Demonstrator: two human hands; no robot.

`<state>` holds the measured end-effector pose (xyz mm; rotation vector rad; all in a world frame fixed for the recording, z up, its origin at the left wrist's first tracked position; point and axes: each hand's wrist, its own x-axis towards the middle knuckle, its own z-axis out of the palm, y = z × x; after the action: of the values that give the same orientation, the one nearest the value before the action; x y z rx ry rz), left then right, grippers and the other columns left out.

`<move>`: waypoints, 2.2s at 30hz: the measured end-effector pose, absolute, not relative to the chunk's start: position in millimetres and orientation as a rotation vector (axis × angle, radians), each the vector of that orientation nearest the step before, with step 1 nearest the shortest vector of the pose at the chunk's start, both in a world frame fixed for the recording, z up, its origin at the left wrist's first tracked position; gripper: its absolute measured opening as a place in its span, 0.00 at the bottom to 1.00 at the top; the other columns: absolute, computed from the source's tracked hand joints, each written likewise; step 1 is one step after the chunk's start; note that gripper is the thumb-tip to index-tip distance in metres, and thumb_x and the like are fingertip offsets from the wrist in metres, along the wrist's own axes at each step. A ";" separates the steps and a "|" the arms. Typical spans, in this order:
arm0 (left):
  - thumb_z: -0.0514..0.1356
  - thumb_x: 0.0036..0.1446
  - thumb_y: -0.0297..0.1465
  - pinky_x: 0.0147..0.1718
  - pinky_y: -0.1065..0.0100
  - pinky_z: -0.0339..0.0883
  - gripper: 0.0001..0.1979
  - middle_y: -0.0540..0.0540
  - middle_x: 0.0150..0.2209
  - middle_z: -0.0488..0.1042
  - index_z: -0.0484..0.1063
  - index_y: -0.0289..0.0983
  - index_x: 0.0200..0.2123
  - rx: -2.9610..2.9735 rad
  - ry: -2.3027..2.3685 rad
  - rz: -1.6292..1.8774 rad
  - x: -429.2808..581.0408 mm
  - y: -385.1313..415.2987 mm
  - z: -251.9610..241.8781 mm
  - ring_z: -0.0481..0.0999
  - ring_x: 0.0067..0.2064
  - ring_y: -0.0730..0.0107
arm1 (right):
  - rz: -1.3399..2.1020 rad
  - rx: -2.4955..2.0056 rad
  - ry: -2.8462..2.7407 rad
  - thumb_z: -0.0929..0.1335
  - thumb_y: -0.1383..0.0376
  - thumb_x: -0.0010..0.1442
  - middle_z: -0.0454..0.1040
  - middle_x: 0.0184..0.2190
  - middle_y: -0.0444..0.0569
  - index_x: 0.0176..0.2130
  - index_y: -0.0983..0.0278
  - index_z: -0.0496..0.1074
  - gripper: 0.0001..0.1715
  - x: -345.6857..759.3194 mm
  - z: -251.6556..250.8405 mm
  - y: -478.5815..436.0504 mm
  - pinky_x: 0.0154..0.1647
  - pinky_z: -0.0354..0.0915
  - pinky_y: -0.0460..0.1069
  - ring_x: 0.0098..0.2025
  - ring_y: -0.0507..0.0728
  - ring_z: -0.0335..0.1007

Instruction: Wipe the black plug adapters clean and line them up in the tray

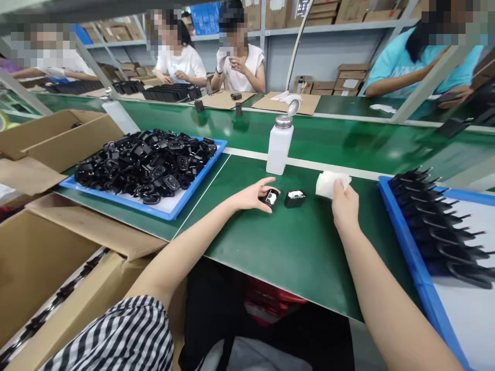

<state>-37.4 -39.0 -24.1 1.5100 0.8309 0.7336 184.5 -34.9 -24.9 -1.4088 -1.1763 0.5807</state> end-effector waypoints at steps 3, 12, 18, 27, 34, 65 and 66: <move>0.64 0.28 0.23 0.48 0.63 0.50 0.47 0.38 0.45 0.64 0.43 0.35 0.53 1.558 0.830 0.716 -35.3 -47.5 -27.1 0.62 0.47 0.66 | 0.482 -1.410 -1.400 0.56 0.52 0.48 0.66 0.23 0.48 0.26 0.68 0.64 0.22 174.8 -12.7 -53.9 0.30 0.59 0.50 0.29 0.57 0.62; 0.64 0.30 0.28 0.46 0.62 0.52 0.52 0.39 0.45 0.63 0.33 0.35 0.55 1.660 0.831 0.737 -39.2 -45.2 -34.4 0.62 0.47 0.64 | 0.083 -1.227 -2.206 0.54 0.72 0.50 0.69 0.35 0.54 0.39 0.68 0.65 0.19 117.1 -1.6 -62.6 0.44 0.53 0.57 0.39 0.59 0.63; 0.63 0.31 0.27 0.42 0.65 0.56 0.49 0.42 0.41 0.66 0.36 0.35 0.55 1.786 0.881 0.703 -40.4 -44.2 -33.5 0.66 0.41 0.66 | 0.112 -0.962 -2.413 0.52 0.74 0.50 0.63 0.43 0.57 0.45 0.71 0.61 0.23 108.7 -20.5 -83.9 0.50 0.47 0.59 0.50 0.57 0.53; 0.63 0.31 0.27 0.45 0.64 0.54 0.49 0.38 0.44 0.64 0.36 0.31 0.54 1.722 0.884 0.626 -35.2 -48.5 -25.8 0.64 0.45 0.65 | 0.920 -1.109 -1.627 0.59 0.54 0.47 0.69 0.27 0.51 0.30 0.67 0.66 0.20 146.4 -11.5 -72.5 0.32 0.62 0.55 0.31 0.60 0.66; 0.59 0.34 0.24 0.48 0.66 0.50 0.30 0.43 0.48 0.61 0.60 0.35 0.46 2.135 1.699 0.500 -106.3 -48.2 24.7 0.58 0.50 0.61 | 0.564 -1.801 -1.444 0.65 0.55 0.36 0.58 0.45 0.66 0.46 0.73 0.58 0.40 192.5 -3.3 -42.1 0.44 0.45 0.66 0.48 0.72 0.49; 0.53 0.40 0.26 0.27 0.74 0.62 0.05 0.50 0.26 0.69 0.64 0.34 0.26 1.647 1.198 1.259 -52.6 -89.1 27.2 0.69 0.28 0.75 | 1.344 -0.935 -1.446 0.62 0.54 0.46 0.67 0.26 0.48 0.34 0.67 0.66 0.20 127.2 8.8 -79.1 0.21 0.60 0.45 0.24 0.50 0.62; 0.53 0.41 0.26 0.28 0.73 0.62 0.04 0.50 0.26 0.69 0.63 0.34 0.25 1.653 1.148 1.252 -42.3 -87.9 22.4 0.69 0.29 0.75 | 1.383 -0.918 -1.425 0.63 0.54 0.45 0.66 0.24 0.47 0.34 0.67 0.66 0.21 125.1 9.4 -79.4 0.20 0.58 0.44 0.22 0.49 0.61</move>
<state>-42.3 -87.9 22.4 1.6533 1.1484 1.2521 125.1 -79.4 9.4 -0.9176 -1.4249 1.3826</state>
